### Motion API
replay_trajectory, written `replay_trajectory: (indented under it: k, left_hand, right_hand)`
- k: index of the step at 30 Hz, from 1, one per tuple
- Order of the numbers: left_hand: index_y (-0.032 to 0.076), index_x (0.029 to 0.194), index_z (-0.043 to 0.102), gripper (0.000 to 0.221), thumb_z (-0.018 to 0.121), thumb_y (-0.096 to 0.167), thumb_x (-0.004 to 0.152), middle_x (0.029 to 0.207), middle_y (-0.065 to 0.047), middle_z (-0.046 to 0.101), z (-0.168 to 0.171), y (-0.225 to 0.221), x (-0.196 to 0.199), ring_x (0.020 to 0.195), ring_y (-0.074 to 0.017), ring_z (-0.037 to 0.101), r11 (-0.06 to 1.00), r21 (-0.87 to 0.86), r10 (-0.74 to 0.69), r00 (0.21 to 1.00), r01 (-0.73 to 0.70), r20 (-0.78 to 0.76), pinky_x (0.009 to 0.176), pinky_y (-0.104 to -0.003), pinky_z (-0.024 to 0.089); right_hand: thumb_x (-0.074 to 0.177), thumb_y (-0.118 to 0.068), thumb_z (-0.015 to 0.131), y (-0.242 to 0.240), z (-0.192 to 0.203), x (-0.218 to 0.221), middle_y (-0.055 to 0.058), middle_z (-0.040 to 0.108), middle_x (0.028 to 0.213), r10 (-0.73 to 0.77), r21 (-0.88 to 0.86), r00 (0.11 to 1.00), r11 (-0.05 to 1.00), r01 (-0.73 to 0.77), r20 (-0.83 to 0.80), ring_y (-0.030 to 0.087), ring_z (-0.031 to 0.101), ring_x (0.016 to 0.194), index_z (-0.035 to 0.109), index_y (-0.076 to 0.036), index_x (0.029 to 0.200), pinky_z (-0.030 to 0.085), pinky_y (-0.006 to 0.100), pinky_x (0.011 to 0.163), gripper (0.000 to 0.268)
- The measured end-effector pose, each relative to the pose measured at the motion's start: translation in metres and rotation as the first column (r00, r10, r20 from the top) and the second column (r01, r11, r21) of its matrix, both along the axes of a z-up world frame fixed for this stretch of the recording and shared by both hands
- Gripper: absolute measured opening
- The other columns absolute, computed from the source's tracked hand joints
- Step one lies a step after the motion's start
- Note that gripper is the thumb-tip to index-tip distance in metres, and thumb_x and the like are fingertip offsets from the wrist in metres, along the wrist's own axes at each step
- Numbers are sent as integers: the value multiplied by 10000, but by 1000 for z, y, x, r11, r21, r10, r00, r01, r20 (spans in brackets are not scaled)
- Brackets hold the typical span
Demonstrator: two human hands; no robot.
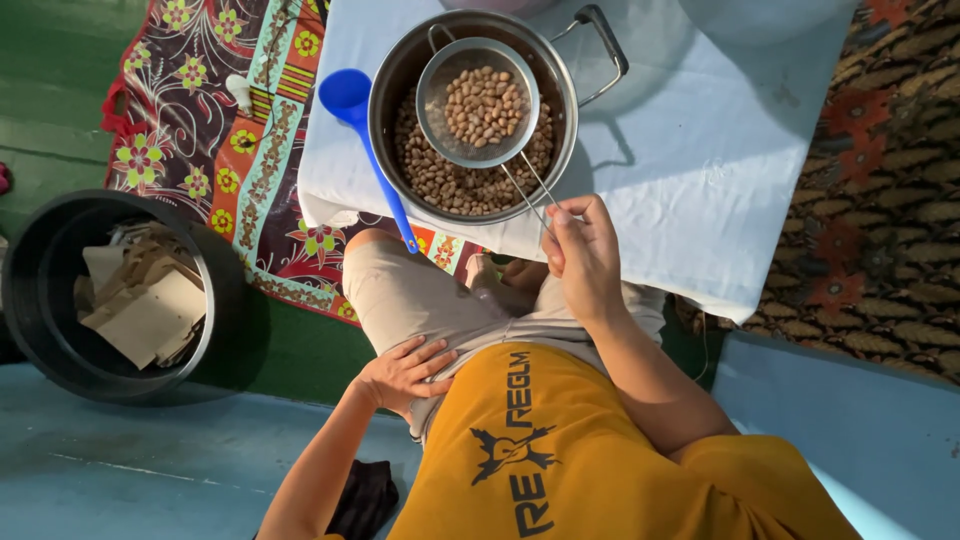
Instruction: Sifting and sorting beans in a metal pot using a small hand-held strainer.
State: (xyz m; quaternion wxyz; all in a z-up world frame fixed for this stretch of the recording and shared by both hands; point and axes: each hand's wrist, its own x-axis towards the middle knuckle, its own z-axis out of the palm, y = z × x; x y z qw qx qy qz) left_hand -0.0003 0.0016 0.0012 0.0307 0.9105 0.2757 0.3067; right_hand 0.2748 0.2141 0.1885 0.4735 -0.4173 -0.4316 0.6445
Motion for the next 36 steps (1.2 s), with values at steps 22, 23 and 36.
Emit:
replay_trajectory:
  k: [22,23,36]
  left_hand:
    - [326,1463,483,956,-6,882,858,1514,-140,549,-6,-5,-8,1387,-350,538,998,-27,-53,997,51,-49,1125,-517,394]
    - [270,1553,327,1114,297,1023,733,1595,-154,411,-16,-9,-14,1453,-374,435,994,-82,-91,970,74,-227,1161,-539,360]
    - [227,1581,267,1520,679,1198,487,1639,-159,345,-24,-15,-21,1474,-382,406,991,-103,-118,918,85,-377,1168,-520,366]
  right_hand:
    - [1058,-282,555,-4,-24,-2,21,468,611,-146,-86,988,986,141,-51,41,406,491,504,-86,1159,326,149,459,226]
    - [1067,-295,541,-2,-16,0,9,434,601,-41,-44,998,998,39,-51,59,356,487,507,-83,1095,272,188,442,217]
    - [1098,-244,470,0,3,-1,-1,330,611,66,21,997,998,-65,-27,85,311,522,467,-68,997,194,229,453,203]
